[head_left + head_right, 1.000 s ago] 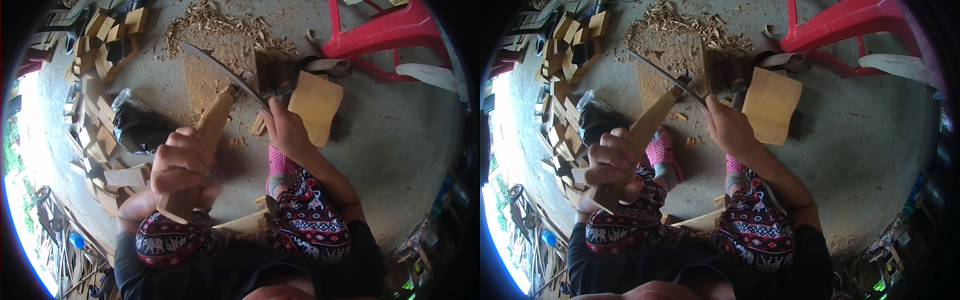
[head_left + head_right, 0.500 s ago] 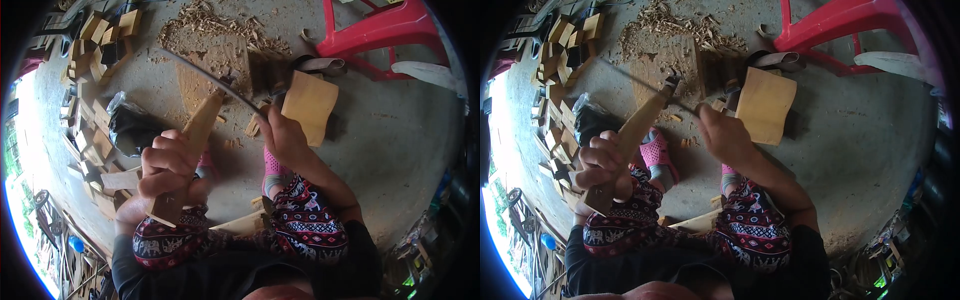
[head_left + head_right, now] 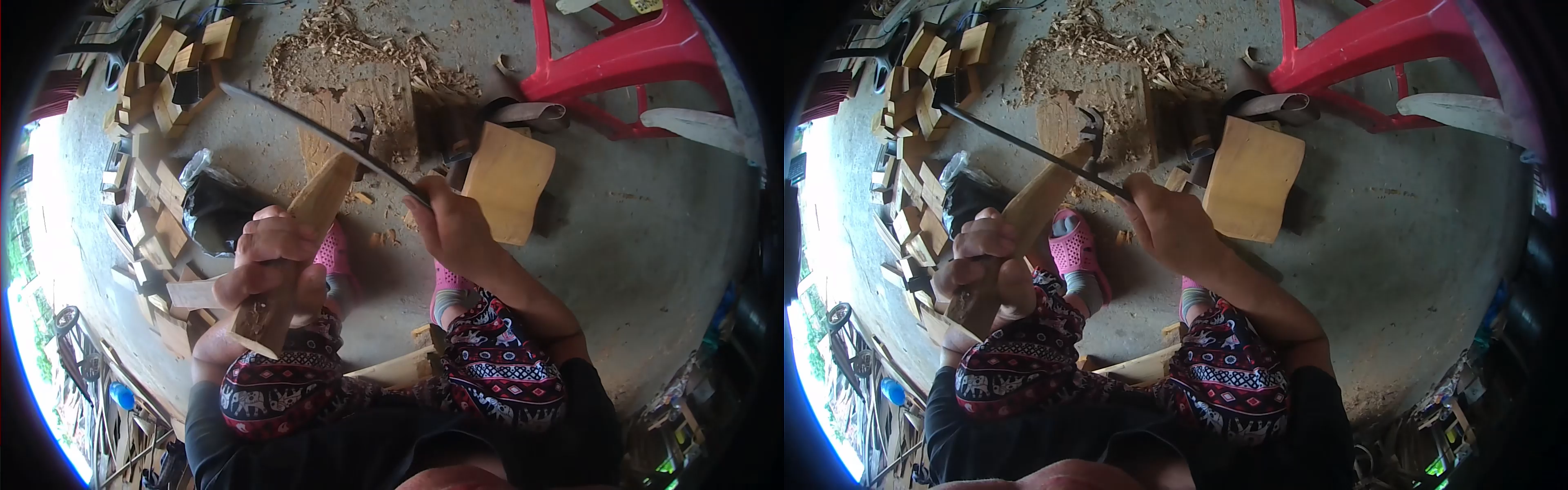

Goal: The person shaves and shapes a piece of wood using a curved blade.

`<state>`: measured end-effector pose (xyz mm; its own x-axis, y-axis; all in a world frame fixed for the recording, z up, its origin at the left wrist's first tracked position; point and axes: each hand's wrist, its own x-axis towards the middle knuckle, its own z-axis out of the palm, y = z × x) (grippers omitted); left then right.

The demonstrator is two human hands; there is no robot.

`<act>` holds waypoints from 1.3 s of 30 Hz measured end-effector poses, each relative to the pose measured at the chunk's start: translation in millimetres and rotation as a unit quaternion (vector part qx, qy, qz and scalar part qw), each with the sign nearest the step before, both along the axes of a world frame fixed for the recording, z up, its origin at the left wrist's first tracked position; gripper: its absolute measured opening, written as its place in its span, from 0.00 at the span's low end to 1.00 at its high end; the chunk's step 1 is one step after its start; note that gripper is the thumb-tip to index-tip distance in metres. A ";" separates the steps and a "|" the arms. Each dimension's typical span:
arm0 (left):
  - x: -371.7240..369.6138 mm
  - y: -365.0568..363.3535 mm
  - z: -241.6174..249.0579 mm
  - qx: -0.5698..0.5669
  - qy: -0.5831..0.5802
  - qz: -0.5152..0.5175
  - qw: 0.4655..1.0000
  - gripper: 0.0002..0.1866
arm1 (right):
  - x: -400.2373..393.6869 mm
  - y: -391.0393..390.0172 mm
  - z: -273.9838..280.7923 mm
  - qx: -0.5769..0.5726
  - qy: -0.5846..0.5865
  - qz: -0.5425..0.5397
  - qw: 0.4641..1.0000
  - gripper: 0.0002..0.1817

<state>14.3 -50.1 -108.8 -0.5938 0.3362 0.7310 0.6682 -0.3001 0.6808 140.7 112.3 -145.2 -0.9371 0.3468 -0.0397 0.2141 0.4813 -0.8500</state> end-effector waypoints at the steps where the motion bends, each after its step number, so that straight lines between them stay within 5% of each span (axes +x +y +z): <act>1: 0.8 -1.6 1.5 -0.003 -0.015 0.003 1.000 0.21 | -3.2 -2.4 -17.2 0.001 0.004 0.001 1.000 0.11; 17: 7.6 8.4 -0.4 0.029 -0.026 0.059 0.998 0.22 | -15.4 -4.5 -48.0 0.023 -0.052 0.028 0.998 0.11; 21: 5.4 4.9 -9.3 0.078 -0.015 0.028 0.996 0.22 | -16.4 -1.0 -6.5 0.046 0.051 0.028 0.997 0.11; 23: -2.9 -7.7 -5.6 -0.038 0.040 -0.056 0.997 0.24 | -20.5 -4.9 -11.9 0.042 0.108 0.021 0.993 0.11; 28: -1.8 -10.6 -0.4 -0.096 0.041 0.013 0.994 0.22 | -14.5 -8.6 -70.1 0.056 -0.054 0.064 0.995 0.11; 35: -1.7 -8.2 -13.8 -0.056 0.052 -0.036 0.996 0.21 | -15.8 -8.2 -10.1 0.052 0.006 0.068 0.996 0.10; 39: 5.8 0.6 -7.5 -0.020 0.015 -0.012 1.000 0.20 | -17.8 -12.3 -61.9 0.032 0.002 0.039 0.999 0.10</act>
